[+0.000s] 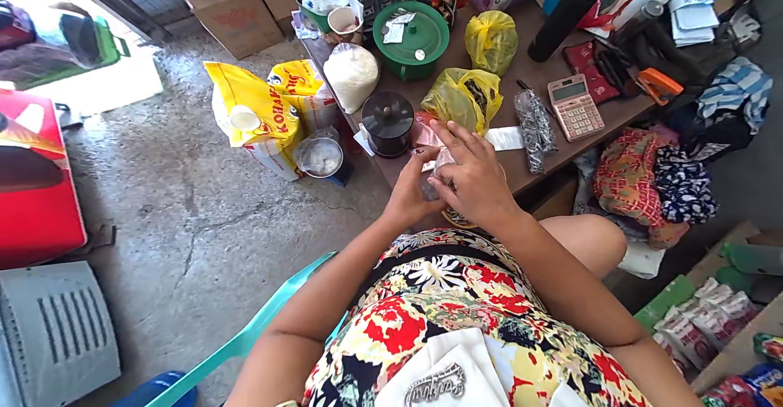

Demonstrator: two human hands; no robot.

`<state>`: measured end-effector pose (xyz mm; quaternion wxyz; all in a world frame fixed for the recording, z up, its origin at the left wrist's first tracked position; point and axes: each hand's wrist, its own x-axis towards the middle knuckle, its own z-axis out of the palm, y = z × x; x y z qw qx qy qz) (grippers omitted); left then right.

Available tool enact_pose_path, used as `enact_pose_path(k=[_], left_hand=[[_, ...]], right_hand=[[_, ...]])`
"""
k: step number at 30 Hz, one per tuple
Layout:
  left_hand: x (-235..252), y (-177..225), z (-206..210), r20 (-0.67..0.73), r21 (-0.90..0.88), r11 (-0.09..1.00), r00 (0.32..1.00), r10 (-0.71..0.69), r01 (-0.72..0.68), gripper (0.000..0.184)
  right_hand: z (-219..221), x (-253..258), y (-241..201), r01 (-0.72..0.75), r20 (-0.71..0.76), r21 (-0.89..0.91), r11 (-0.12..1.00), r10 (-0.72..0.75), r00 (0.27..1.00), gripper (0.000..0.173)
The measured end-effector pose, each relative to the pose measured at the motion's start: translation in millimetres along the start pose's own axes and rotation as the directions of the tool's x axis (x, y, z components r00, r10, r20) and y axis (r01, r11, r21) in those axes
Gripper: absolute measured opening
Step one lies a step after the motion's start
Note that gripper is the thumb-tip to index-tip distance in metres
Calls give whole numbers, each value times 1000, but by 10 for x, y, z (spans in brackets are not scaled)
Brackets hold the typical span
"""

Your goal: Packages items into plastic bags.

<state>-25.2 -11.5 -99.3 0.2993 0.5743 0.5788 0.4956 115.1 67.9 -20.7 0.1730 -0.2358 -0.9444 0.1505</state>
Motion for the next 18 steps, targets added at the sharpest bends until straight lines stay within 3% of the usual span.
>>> enact_pose_path(k=[6, 12, 18], left_hand=[[74, 4, 231, -119, -49, 997, 991, 60, -67, 42], [77, -37, 335, -104, -198, 978, 993, 52, -72, 27], [40, 12, 391, -111, -149, 977, 984, 137, -153, 23]], right_hand=[[129, -132, -6, -70, 29, 37, 997, 69, 997, 13], [164, -241, 48, -103, 32, 93, 990, 101, 994, 16], [158, -317, 84, -111, 56, 94, 989, 106, 993, 30]])
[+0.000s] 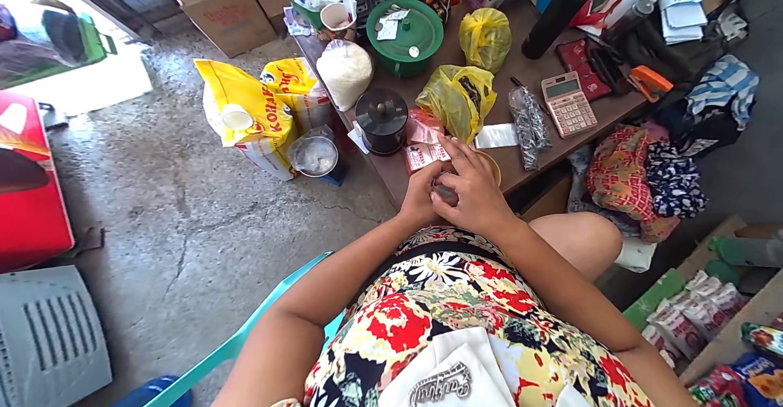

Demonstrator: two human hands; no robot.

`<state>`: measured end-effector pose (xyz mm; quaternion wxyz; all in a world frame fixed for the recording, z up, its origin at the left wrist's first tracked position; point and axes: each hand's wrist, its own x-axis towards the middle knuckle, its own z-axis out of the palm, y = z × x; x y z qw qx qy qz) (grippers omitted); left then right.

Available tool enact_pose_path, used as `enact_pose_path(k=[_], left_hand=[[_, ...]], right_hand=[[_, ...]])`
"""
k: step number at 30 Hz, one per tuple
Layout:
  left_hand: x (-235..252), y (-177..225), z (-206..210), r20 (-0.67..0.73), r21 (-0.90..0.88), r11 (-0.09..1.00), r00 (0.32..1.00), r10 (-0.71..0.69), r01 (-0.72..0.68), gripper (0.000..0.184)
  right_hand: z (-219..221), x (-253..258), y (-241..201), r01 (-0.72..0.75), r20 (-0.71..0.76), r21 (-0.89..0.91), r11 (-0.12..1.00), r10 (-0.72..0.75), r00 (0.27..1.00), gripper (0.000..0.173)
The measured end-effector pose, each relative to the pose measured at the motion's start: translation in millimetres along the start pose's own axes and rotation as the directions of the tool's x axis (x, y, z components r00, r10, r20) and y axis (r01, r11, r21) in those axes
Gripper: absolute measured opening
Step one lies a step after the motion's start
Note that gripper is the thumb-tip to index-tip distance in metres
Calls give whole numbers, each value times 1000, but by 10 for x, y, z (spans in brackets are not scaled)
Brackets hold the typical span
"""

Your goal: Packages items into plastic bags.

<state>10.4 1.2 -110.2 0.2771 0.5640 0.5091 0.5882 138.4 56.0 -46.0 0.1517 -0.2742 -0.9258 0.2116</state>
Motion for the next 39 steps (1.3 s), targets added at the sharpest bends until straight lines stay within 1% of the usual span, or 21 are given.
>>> enact_pose_path(k=[3, 9, 11, 13, 14, 16, 18, 19, 20, 21, 22, 23, 24, 26, 28, 29, 30, 32, 33, 36, 39], left_hand=[[1, 15, 8, -20, 26, 999, 999, 46, -45, 22], [-18, 14, 28, -19, -29, 1000, 1000, 3, -4, 24], [-35, -8, 41, -3, -55, 998, 1000, 10, -11, 22], [-41, -19, 54, 20, -60, 998, 1000, 15, -14, 23], [-41, -17, 59, 33, -58, 998, 999, 11, -9, 24], [-39, -6, 60, 53, -53, 999, 999, 7, -4, 25], [-27, 22, 45, 60, -58, 998, 998, -8, 12, 24], [-22, 26, 36, 55, -68, 998, 998, -14, 18, 23], [-19, 23, 25, 47, -74, 997, 999, -15, 18, 22], [-16, 22, 12, 40, -78, 997, 999, -24, 27, 21], [-13, 26, 2, 35, -79, 996, 999, -37, 39, 20], [-10, 31, 0, 29, -86, 995, 998, -52, 54, 20], [-6, 34, 3, 23, -89, 994, 998, -61, 63, 19], [2, 41, 11, 19, -84, 994, 998, -65, 66, 18], [5, 42, 19, 15, -81, 995, 998, -58, 60, 18], [4, 41, 19, 17, -82, 995, 998, -58, 59, 18], [6, 41, 19, 20, -82, 995, 998, -58, 59, 18], [20, 40, 21, 31, -80, 995, 997, -64, 67, 18], [28, 41, 24, 38, -83, 994, 997, -69, 72, 18], [57, 45, 39, 63, -90, 991, 994, -94, 99, 19], [116, 59, 66, 99, -61, 992, 989, -107, 113, 18]], right_hand=[[-8, -19, -1, 23, -1, -17, 1000, -23, 1000, 36], [-44, -141, 22, 23, 48, -97, 995, -18, 999, 55], [-54, -188, 34, 23, 56, -103, 994, -17, 998, 58], [-84, -218, 53, 48, 32, -69, 996, -46, 998, 56], [-111, -232, 63, 65, -8, -19, 998, -65, 998, 52], [-182, -267, 101, 99, -165, 119, 988, -78, 983, 42], [-281, -299, 192, 82, -340, 218, 972, -3, 940, 33], [-318, -308, 276, 40, -392, 232, 972, 56, 918, 30], [-330, -311, 381, -32, -405, 223, 974, 123, 906, 28], [-306, -311, 500, -131, -368, 201, 971, 198, 909, 23], [-249, -306, 621, -243, -267, 177, 954, 285, 921, 20], [-159, -295, 735, -349, -114, 154, 924, 368, 923, 20], [-28, -281, 839, -423, 42, 115, 899, 421, 906, 22], [280, -269, 971, -471, 269, 7, 882, 452, 851, 32], [506, -264, 993, -423, 403, -148, 894, 445, 800, 52], [581, -263, 984, -386, 425, -201, 901, 435, 794, 56], [622, -260, 968, -355, 421, -219, 909, 416, 806, 51], [630, -257, 954, -311, 375, -219, 925, 374, 848, 31], [596, -253, 947, -314, 354, -205, 927, 369, 859, 26], [427, -248, 937, -397, 294, -101, 912, 409, 864, 22], [260, -243, 956, -497, 251, 71, 865, 467, 848, 20]])
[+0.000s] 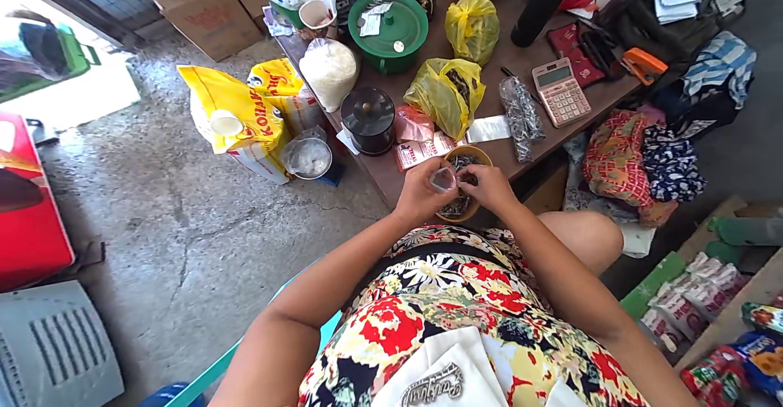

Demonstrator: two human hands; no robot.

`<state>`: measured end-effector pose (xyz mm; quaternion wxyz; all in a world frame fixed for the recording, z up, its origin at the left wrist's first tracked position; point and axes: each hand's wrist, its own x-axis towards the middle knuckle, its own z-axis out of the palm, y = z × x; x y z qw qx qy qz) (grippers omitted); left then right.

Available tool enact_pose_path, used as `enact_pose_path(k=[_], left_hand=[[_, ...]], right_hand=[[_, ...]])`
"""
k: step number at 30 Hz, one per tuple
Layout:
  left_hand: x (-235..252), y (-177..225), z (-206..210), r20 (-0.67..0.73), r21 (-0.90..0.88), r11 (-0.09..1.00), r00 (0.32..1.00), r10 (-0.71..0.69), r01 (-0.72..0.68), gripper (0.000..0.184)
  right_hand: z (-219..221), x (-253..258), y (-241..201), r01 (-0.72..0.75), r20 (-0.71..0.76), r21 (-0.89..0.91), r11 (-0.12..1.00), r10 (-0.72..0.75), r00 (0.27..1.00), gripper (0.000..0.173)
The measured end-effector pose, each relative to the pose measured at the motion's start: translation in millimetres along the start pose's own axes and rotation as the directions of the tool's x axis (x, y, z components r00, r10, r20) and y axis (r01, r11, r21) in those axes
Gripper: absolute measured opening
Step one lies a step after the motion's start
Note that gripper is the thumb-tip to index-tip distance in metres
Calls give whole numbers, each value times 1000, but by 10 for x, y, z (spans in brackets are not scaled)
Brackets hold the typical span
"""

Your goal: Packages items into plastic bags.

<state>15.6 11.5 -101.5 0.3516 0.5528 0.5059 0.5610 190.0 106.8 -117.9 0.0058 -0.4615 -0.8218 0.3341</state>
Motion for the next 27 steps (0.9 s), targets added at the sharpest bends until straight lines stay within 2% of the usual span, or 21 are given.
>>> enact_pose_path(k=[5, 11, 14, 18, 23, 27], left_hand=[[104, 16, 69, 55, 12, 999, 997, -51, 50, 18], [187, 13, 146, 39, 60, 988, 988, -147, 144, 20], [236, -2, 176, 54, 114, 975, 979, -196, 189, 20], [311, 1, 228, 106, 186, 951, 957, -269, 247, 21], [373, 30, 284, 161, 196, 939, 936, -315, 282, 26], [358, 5, 311, 146, 181, 953, 951, -272, 244, 34]], right_hand=[[-179, -47, -6, -54, -28, 291, 955, 65, 997, 21], [-423, -151, -36, -118, 39, 557, 822, 117, 992, 19], [-638, -244, -108, -58, -29, 594, 803, 94, 995, 18], [-803, -340, -320, 100, -231, 608, 788, 55, 971, 18], [-568, -386, -491, 336, -475, 459, 822, -92, 875, 23], [-355, -334, -466, 412, -517, 440, 798, -150, 843, 23]])
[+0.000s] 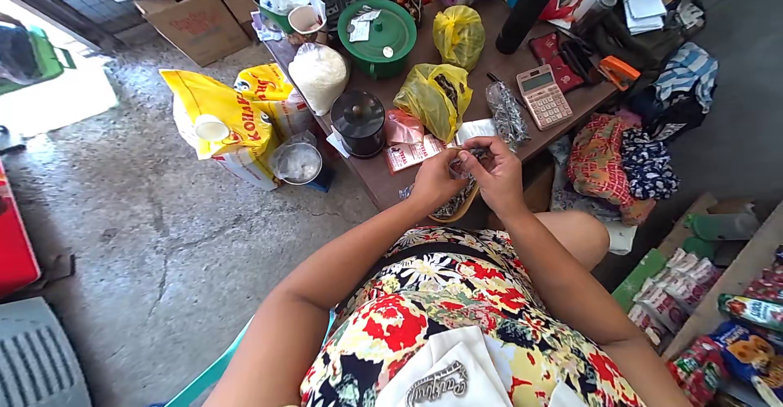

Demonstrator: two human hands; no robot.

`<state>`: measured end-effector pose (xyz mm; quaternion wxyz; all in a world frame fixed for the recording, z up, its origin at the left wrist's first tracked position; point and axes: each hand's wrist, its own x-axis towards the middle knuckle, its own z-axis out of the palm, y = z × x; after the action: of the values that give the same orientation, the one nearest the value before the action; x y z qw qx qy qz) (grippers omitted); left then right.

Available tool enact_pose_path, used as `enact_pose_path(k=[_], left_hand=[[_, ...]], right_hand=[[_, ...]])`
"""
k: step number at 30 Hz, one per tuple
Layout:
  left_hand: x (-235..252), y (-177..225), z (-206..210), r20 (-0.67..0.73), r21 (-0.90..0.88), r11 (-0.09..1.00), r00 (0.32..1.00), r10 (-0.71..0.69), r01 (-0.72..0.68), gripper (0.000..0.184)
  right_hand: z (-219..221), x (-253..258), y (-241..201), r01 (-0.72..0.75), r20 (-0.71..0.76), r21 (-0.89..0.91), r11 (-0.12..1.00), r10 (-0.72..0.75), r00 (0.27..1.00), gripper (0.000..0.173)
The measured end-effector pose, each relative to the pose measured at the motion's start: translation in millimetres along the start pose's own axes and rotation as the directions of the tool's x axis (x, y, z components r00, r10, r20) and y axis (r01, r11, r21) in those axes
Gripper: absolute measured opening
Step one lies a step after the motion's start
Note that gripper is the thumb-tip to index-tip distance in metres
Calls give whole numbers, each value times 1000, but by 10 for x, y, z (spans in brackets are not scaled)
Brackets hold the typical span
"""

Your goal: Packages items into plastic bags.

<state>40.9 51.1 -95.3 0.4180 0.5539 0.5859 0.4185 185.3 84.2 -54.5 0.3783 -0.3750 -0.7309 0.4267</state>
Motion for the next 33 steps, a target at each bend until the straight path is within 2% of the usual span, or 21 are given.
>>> enact_pose_path(k=[3, 5, 11, 14, 18, 21, 22, 24, 25, 27, 28, 29, 33], left_hand=[[-19, 23, -8, -1, -12, 1000, 1000, 9, -9, 39], [-26, 46, -14, -4, 1, 1000, 1000, 13, -13, 35], [-35, 38, -14, -11, 9, 1000, 1000, 22, -22, 26], [-45, 29, -15, -17, -9, 999, 999, 39, -39, 23], [-78, -6, -19, -41, -29, 994, 994, 104, -105, 21], [-122, -21, -68, -65, -58, 992, 992, 110, -113, 21], [-136, -25, -88, -79, -69, 990, 990, 114, -120, 21], [-156, -28, -124, -98, -81, 988, 988, 121, -129, 20], [-163, -33, -134, -108, -84, 987, 986, 129, -138, 19], [-169, -39, -143, -119, -87, 986, 984, 133, -143, 19], [-172, -40, -146, -118, -88, 987, 985, 127, -138, 19], [-179, -38, -149, -114, -91, 988, 986, 118, -129, 19], [-187, -25, -157, -110, -87, 990, 988, 106, -116, 18]], right_hand=[[0, -37, 37, 17, 35, -80, 997, -14, 999, 22], [-51, -50, 18, 10, 64, -123, 992, -2, 998, 22], [-192, -55, -89, -44, 179, -88, 995, 59, 982, 23], [-237, -49, -129, -19, 209, -88, 996, 38, 977, 22], [-309, 5, -123, 38, 174, -137, 990, -14, 985, 17], [-319, 78, 48, -19, 120, -285, 958, 55, 991, 15], [-286, 109, 157, -67, 137, -347, 936, 121, 983, 16], [-159, 142, 412, -119, 275, -476, 871, 276, 921, 22], [-61, 124, 557, -96, 356, -530, 842, 323, 877, 30], [153, 45, 780, -9, 464, -646, 763, 401, 790, 57], [252, 8, 816, 13, 484, -694, 720, 453, 749, 68], [339, -32, 840, 31, 492, -722, 691, 482, 725, 72], [459, -113, 892, -15, 453, -725, 689, 493, 742, 48]])
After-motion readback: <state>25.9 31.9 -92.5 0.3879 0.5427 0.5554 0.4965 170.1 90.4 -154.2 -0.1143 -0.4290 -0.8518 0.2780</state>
